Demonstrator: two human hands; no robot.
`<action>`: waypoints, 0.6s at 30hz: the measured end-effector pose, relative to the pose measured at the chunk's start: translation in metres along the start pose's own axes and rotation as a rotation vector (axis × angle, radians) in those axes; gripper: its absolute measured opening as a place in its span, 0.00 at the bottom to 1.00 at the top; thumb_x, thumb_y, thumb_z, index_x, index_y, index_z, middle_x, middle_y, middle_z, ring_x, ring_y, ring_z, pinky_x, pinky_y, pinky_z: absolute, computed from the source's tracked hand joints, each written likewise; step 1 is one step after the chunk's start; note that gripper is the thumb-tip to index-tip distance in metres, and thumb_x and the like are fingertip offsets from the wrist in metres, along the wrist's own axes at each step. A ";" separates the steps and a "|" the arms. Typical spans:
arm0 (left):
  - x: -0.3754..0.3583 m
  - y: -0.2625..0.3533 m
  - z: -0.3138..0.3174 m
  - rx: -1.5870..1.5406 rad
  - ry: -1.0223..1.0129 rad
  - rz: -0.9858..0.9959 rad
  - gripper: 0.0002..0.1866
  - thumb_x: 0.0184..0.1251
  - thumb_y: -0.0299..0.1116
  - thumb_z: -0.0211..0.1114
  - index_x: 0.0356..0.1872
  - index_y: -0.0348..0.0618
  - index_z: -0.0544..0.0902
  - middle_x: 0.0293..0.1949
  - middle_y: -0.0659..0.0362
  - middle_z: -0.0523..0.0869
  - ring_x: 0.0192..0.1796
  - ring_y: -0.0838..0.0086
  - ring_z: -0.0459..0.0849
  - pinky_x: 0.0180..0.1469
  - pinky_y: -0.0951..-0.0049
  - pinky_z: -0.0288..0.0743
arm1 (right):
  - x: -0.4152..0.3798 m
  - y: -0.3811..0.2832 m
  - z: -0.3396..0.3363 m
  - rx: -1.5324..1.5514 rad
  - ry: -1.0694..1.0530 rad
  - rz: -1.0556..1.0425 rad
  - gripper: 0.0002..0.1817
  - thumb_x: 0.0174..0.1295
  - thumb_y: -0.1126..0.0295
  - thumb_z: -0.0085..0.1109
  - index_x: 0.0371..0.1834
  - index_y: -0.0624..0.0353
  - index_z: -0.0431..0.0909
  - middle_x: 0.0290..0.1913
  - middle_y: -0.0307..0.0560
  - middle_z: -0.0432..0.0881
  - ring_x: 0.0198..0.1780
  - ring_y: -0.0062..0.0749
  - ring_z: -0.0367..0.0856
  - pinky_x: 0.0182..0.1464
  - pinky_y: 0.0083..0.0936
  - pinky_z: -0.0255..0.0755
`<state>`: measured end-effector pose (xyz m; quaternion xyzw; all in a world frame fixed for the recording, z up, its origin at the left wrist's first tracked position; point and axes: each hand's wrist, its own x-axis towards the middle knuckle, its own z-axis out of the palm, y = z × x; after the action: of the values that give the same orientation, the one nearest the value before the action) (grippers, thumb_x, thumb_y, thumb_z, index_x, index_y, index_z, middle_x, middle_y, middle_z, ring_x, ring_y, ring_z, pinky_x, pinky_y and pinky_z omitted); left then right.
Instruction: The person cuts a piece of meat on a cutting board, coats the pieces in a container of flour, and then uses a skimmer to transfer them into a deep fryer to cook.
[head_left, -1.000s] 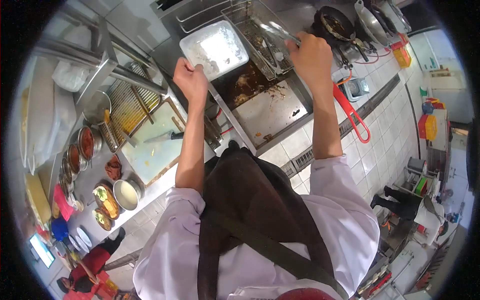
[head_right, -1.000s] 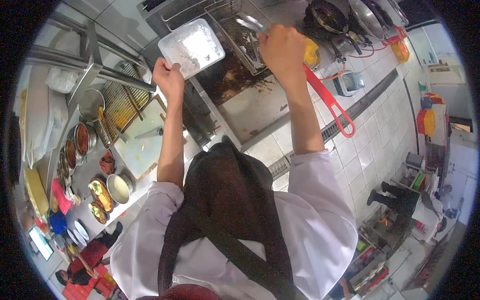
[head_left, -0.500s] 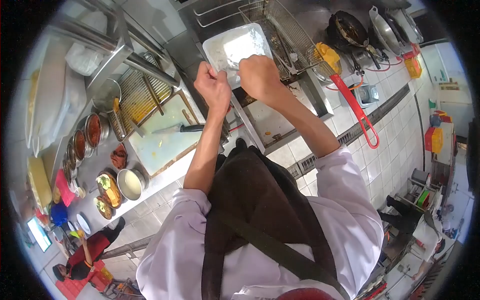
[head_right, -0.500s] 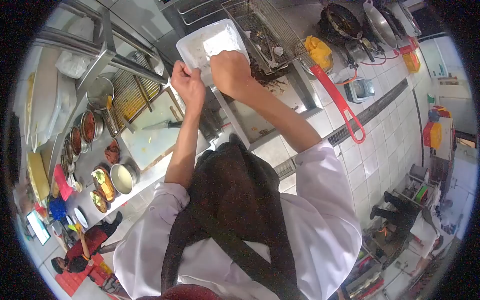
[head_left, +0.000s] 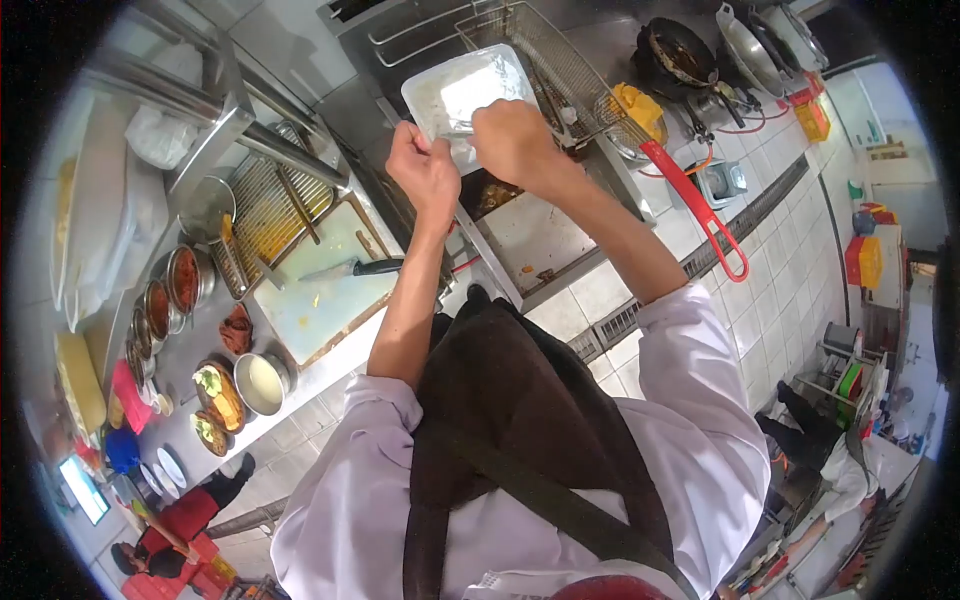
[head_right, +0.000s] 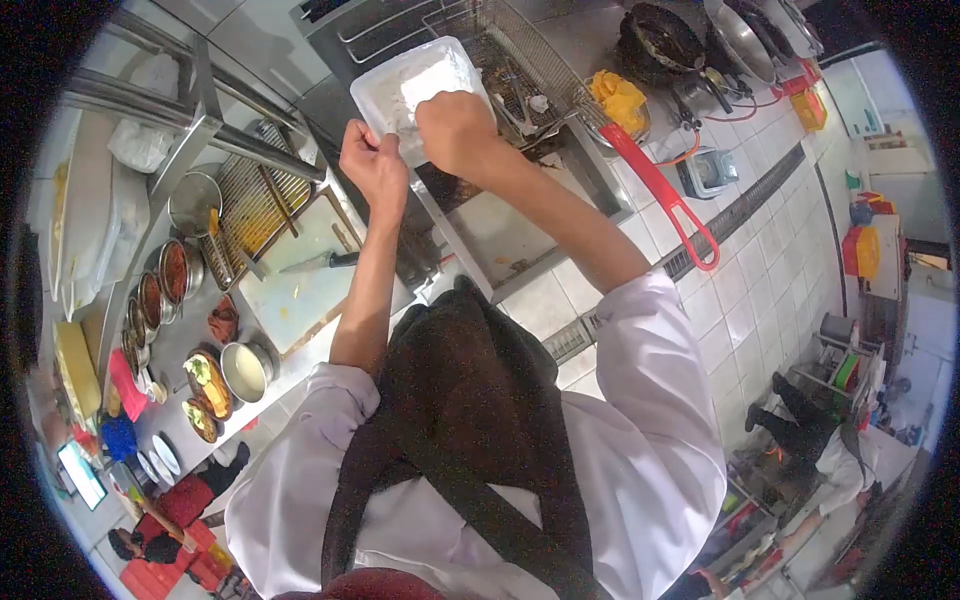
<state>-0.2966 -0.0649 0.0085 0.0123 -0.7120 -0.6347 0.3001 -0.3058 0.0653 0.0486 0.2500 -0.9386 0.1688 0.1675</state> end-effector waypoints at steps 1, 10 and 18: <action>-0.001 -0.001 0.001 -0.004 -0.003 0.000 0.10 0.44 0.18 0.56 0.18 0.38 0.62 0.14 0.62 0.61 0.21 0.80 0.61 0.23 0.74 0.58 | 0.000 0.000 0.005 -0.014 -0.008 -0.007 0.08 0.46 0.69 0.60 0.21 0.64 0.79 0.23 0.60 0.79 0.28 0.53 0.80 0.34 0.45 0.73; 0.017 -0.020 0.001 0.063 0.049 0.035 0.10 0.42 0.18 0.54 0.18 0.38 0.61 0.16 0.61 0.60 0.22 0.78 0.59 0.24 0.72 0.57 | -0.020 0.041 -0.080 -0.105 0.255 0.058 0.14 0.51 0.60 0.66 0.31 0.61 0.85 0.24 0.55 0.80 0.28 0.53 0.79 0.38 0.44 0.72; 0.043 -0.048 -0.037 0.228 0.135 0.060 0.12 0.40 0.18 0.56 0.18 0.38 0.60 0.16 0.60 0.59 0.22 0.75 0.58 0.25 0.72 0.57 | -0.023 0.130 -0.070 -0.200 0.038 0.452 0.15 0.50 0.60 0.63 0.28 0.63 0.83 0.32 0.60 0.83 0.40 0.54 0.82 0.43 0.40 0.76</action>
<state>-0.3331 -0.1243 -0.0167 0.0678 -0.7578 -0.5379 0.3629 -0.3390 0.2094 0.0707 0.0125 -0.9794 0.1129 0.1670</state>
